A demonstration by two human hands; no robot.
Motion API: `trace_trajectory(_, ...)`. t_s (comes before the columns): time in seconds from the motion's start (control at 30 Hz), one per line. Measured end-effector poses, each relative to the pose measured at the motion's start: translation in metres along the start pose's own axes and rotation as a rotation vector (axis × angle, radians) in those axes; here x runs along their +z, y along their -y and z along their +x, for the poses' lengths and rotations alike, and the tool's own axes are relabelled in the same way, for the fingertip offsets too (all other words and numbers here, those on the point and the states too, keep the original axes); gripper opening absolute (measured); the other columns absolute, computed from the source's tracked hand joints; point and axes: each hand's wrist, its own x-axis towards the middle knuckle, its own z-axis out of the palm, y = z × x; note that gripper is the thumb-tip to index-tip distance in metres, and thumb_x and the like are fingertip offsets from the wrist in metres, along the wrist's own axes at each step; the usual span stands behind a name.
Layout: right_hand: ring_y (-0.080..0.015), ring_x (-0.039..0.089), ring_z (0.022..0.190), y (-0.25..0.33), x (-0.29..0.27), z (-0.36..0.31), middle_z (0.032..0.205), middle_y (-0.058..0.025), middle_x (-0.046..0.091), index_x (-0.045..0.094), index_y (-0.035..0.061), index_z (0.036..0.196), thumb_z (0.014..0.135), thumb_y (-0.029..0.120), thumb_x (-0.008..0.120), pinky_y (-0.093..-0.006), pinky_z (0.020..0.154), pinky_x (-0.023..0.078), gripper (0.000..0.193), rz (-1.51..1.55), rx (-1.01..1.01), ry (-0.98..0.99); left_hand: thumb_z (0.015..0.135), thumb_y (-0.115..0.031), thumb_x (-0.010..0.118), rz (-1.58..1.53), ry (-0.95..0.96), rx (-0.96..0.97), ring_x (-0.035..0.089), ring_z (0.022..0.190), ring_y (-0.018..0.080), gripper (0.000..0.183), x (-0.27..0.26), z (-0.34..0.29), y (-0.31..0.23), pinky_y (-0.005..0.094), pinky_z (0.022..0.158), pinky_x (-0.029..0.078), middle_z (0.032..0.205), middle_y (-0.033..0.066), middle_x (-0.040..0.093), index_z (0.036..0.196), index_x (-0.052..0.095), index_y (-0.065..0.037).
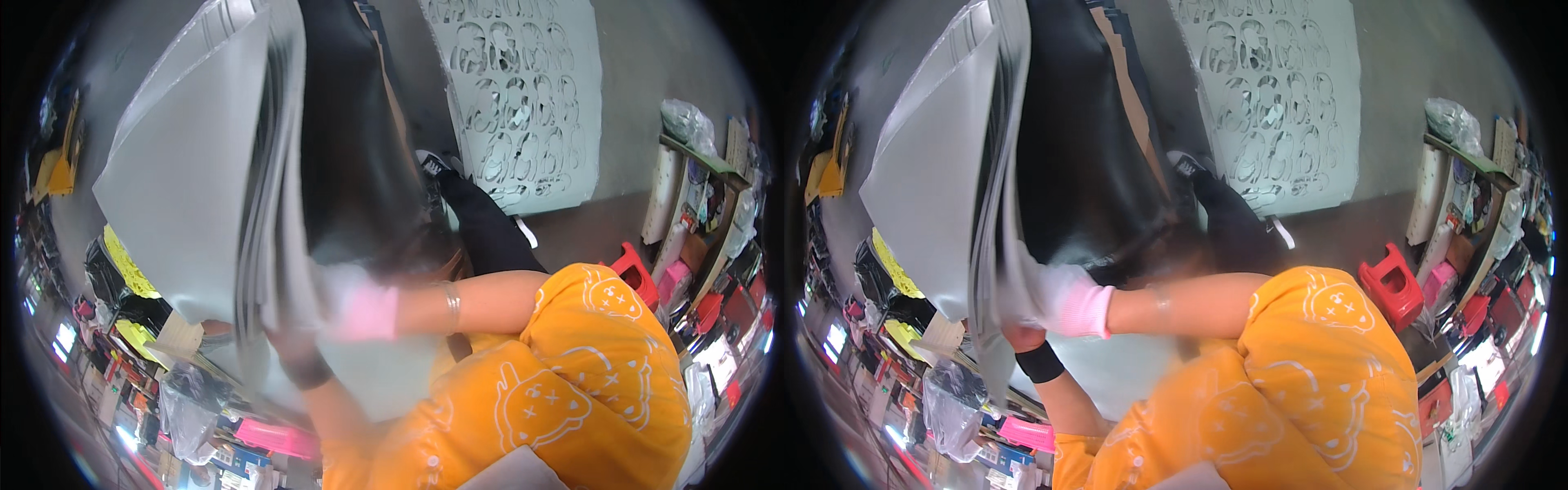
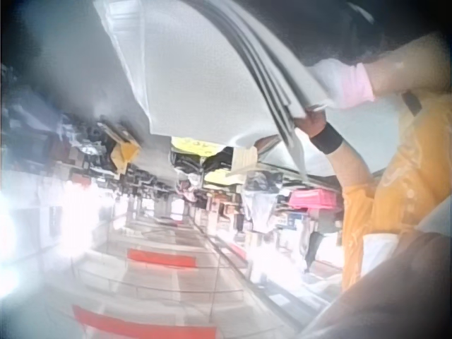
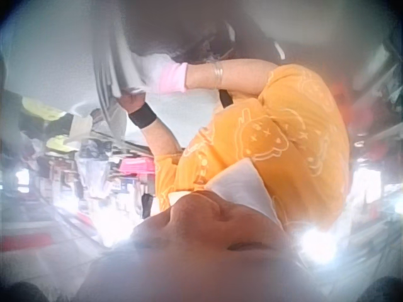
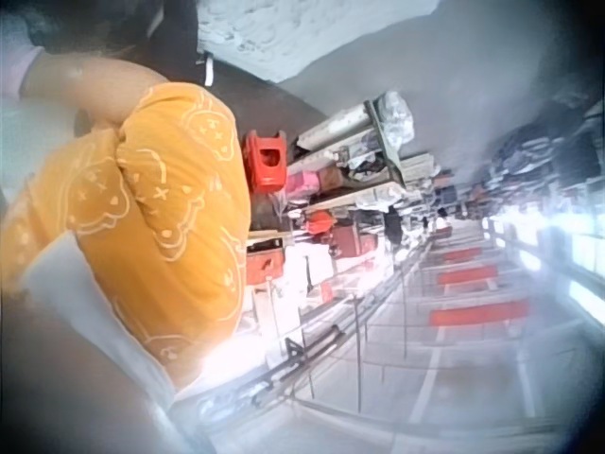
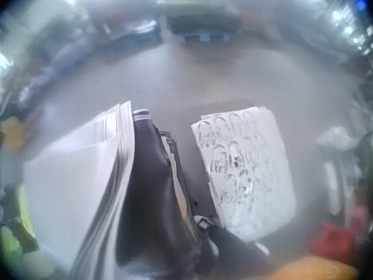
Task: The person stacks and aligns several large gray sheets, then feeds them one by one into a red hydraulic guillotine cutter. After each cut, the person removes the cut pieces and sets them aside, repeating the process for multiple sheets.
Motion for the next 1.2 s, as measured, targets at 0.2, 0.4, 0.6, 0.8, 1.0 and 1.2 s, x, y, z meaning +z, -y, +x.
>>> trace_trajectory(0.2, -0.0387, 0.063, 0.094, -0.075, -0.032, 0.008, 0.102, -0.0196, 0.066, 0.065, 0.0078, 0.108, 0.088, 0.031, 0.057, -0.0424, 0.079, 0.051, 0.032, -0.057, -0.115, 0.334, 0.095, -0.035, 0.053, 0.525, -0.318, -0.022, 0.066, 0.094, 0.0202, 0.033, -0.060, -0.007, -0.017, 0.0369, 0.074, 0.056, 0.114, 0.0070, 0.065, 0.119, 0.060, -0.014)
trace_trajectory(0.4, -0.0394, 0.065, 0.082, -0.120, -0.120, 0.028, 0.085, -0.0224, 0.067, 0.068, 0.0024, 0.091, 0.084, 0.032, 0.053, -0.0440, 0.074, 0.052, 0.033, -0.674, 0.095, 0.517, 0.093, -0.031, 0.059, 0.935, -0.254, -0.040, 0.067, 0.086, 0.0204, 0.028, -0.060, -0.007, -0.022, 0.0329, 0.071, 0.054, 0.101, 0.0075, 0.071, 0.110, 0.066, -0.011)
trace_trajectory(0.6, -0.0337, 0.066, 0.096, -0.111, -0.140, 0.062, 0.101, -0.0196, 0.068, 0.066, 0.0020, 0.104, 0.090, 0.025, 0.054, -0.0378, 0.084, 0.051, 0.029, -0.294, 0.039, 0.063, 0.090, -0.027, 0.062, 0.762, -0.313, 0.237, 0.065, 0.095, 0.0236, 0.033, -0.046, -0.007, -0.001, 0.0389, 0.084, 0.055, 0.104, 0.0089, 0.070, 0.117, 0.064, -0.008)
trace_trajectory(0.8, -0.0235, 0.065, 0.101, -0.073, -0.111, 0.099, 0.111, -0.0166, 0.067, 0.059, -0.0012, 0.120, 0.090, 0.023, 0.059, -0.0327, 0.091, 0.049, 0.039, 0.109, -0.224, -0.265, 0.092, -0.027, 0.061, 0.758, -0.201, -0.112, 0.070, 0.092, 0.0231, 0.035, -0.034, -0.012, -0.021, 0.0378, 0.078, 0.057, 0.100, 0.0106, 0.071, 0.119, 0.062, -0.005)
trace_trajectory(1.0, -0.0326, 0.060, 0.112, -0.081, -0.087, 0.105, 0.126, -0.0238, 0.058, 0.039, -0.0041, 0.139, 0.088, 0.036, 0.057, -0.0380, 0.099, 0.044, 0.068, -0.174, 0.086, -0.128, 0.095, -0.033, 0.058, 0.835, -0.061, -0.051, 0.069, 0.094, 0.0262, 0.034, -0.035, -0.011, -0.015, 0.0384, 0.079, 0.059, 0.107, 0.0109, 0.069, 0.116, 0.059, -0.007)
trace_trajectory(1.2, -0.0363, 0.057, 0.115, -0.076, -0.076, 0.116, 0.121, -0.0253, 0.060, 0.038, -0.0061, 0.138, 0.086, 0.042, 0.058, -0.0384, 0.099, 0.043, 0.074, -0.182, 0.307, -0.035, 0.095, -0.035, 0.057, 0.870, -0.075, -0.052, 0.067, 0.101, 0.0298, 0.035, -0.036, -0.010, -0.016, 0.0402, 0.083, 0.058, 0.115, 0.0143, 0.066, 0.115, 0.058, -0.006)
